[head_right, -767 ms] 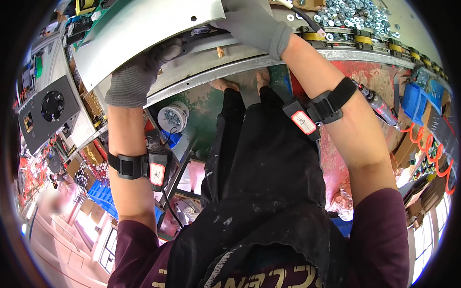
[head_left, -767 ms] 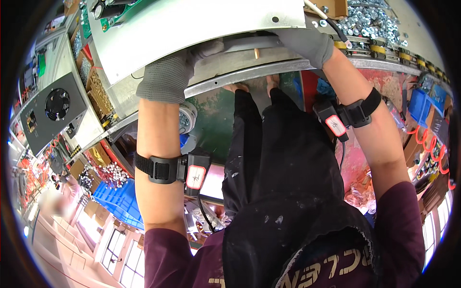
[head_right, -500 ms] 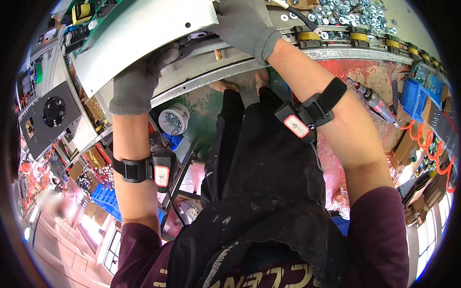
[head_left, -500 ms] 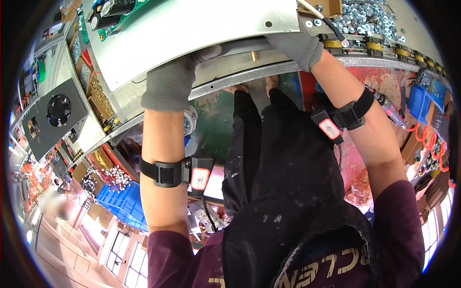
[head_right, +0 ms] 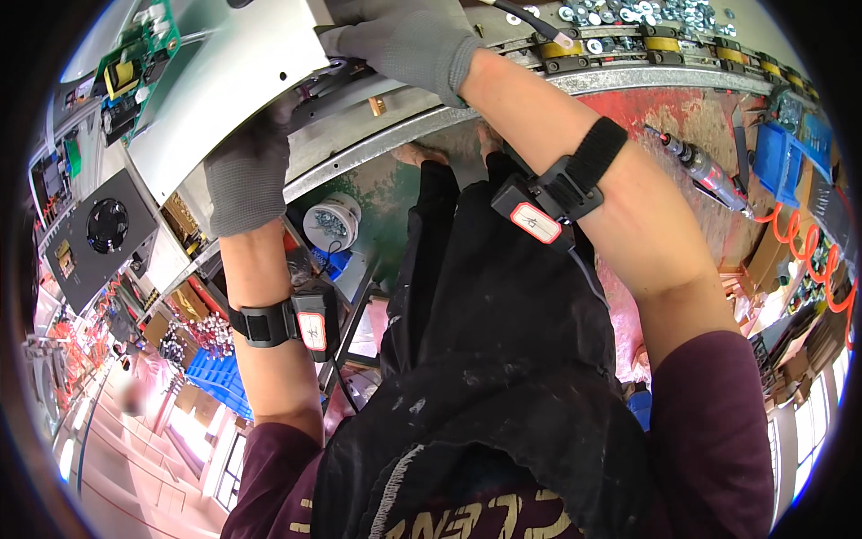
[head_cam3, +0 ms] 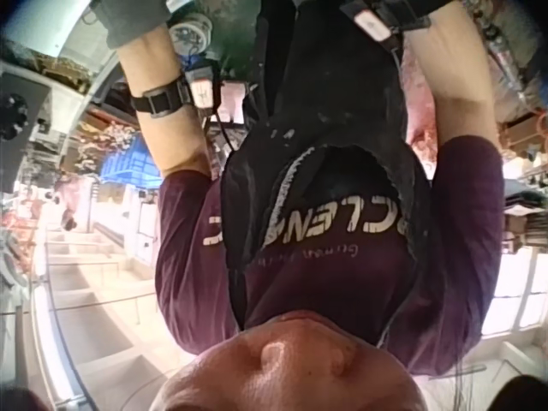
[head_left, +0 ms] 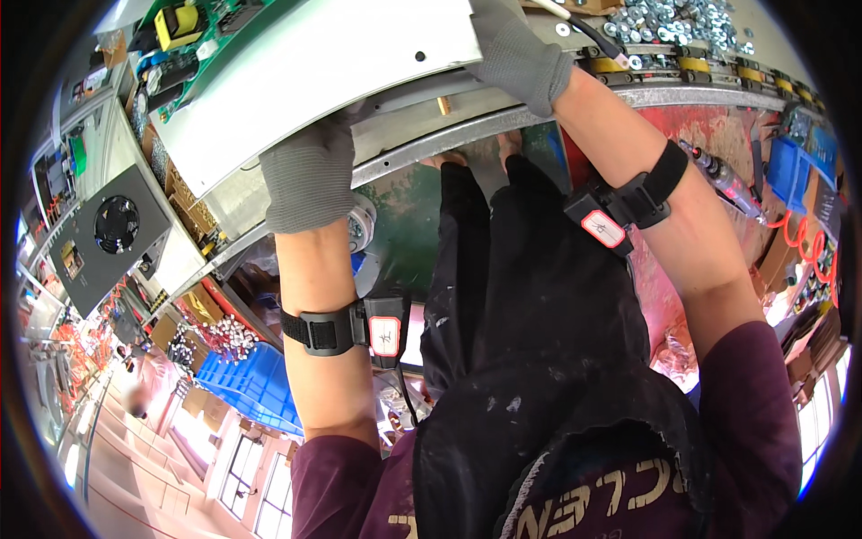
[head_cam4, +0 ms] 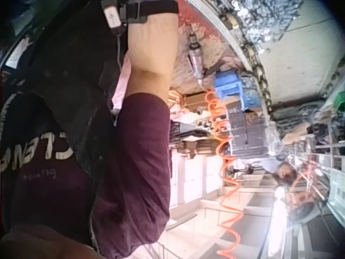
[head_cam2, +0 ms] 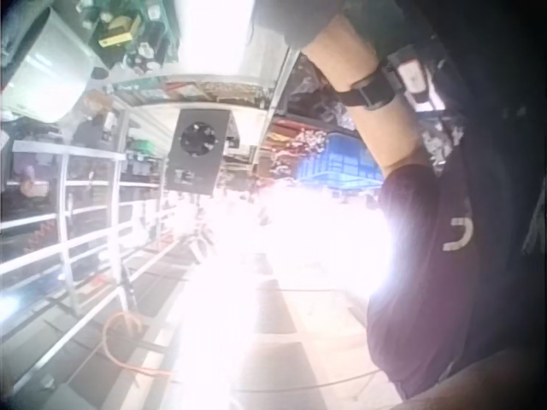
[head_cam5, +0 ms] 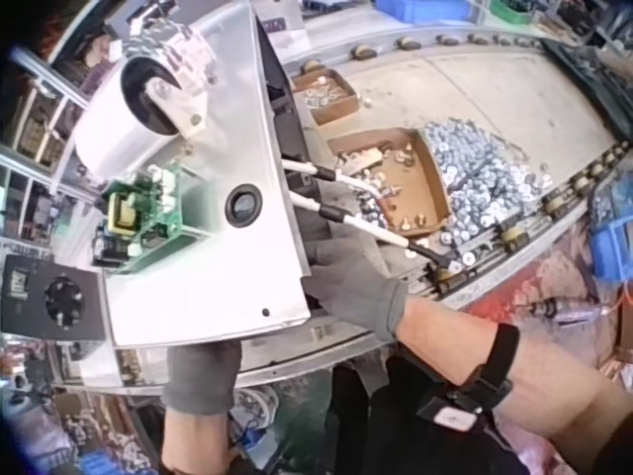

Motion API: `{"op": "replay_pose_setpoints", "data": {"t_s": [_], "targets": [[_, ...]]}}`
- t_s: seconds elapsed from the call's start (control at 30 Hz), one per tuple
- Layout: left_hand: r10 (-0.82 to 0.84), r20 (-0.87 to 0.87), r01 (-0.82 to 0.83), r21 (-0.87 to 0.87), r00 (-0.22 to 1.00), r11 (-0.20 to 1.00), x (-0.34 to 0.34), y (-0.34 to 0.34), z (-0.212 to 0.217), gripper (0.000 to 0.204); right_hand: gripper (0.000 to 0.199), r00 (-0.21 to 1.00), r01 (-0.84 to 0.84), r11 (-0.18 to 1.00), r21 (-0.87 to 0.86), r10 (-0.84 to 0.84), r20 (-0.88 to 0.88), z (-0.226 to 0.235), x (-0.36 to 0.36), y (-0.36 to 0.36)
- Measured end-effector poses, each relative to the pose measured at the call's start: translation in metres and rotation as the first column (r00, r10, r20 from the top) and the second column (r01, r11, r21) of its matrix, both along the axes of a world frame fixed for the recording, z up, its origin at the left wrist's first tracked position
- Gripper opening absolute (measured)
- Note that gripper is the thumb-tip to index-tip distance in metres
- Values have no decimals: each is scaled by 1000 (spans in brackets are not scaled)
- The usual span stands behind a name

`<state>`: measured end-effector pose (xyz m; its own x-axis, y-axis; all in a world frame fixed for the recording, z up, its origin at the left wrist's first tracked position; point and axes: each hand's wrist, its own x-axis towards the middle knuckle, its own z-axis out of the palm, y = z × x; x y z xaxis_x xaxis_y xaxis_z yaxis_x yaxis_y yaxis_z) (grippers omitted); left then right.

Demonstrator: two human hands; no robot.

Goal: Assemble internal components and wiring into a solar inverter housing.

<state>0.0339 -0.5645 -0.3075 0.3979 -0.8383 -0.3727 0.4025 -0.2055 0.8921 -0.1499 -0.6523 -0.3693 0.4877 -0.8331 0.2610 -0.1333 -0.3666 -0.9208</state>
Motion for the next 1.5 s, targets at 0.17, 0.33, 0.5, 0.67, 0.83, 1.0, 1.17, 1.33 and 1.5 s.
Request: {"op": "replay_pose_setpoints", "data": {"t_s": [0.17,0.33,0.5,0.67,0.83,1.0,1.17,1.33,1.5], "targets": [[-198,549,198,60,812,978,21,7,-14,27,12,984,-57,752,-656,-70,-166,7,4,0],[-219,946,291,285,-239,913,21,10,-12,24,20,999,-32,994,109,32,2,29,-2,11],[-223,778,202,408,-588,890,19,13,0,26,26,995,-84,939,333,63,72,35,5,14],[-138,962,333,213,-235,919,22,9,-12,22,25,995,-104,949,297,102,24,23,12,11],[-44,321,47,-1,946,999,24,14,-20,21,25,996,-84,926,368,82,20,33,12,14],[-169,983,345,182,-69,921,19,4,-12,25,25,997,-14,946,324,-11,76,49,4,30],[-272,962,284,255,21,924,-12,24,21,32,27,968,249,913,325,-225,-108,41,23,42],[-262,927,115,301,-269,947,-16,9,32,38,28,988,157,920,359,-145,-60,23,14,32],[-223,845,600,508,-485,619,24,-26,26,36,24,996,53,947,316,-28,-83,18,11,23]]}}
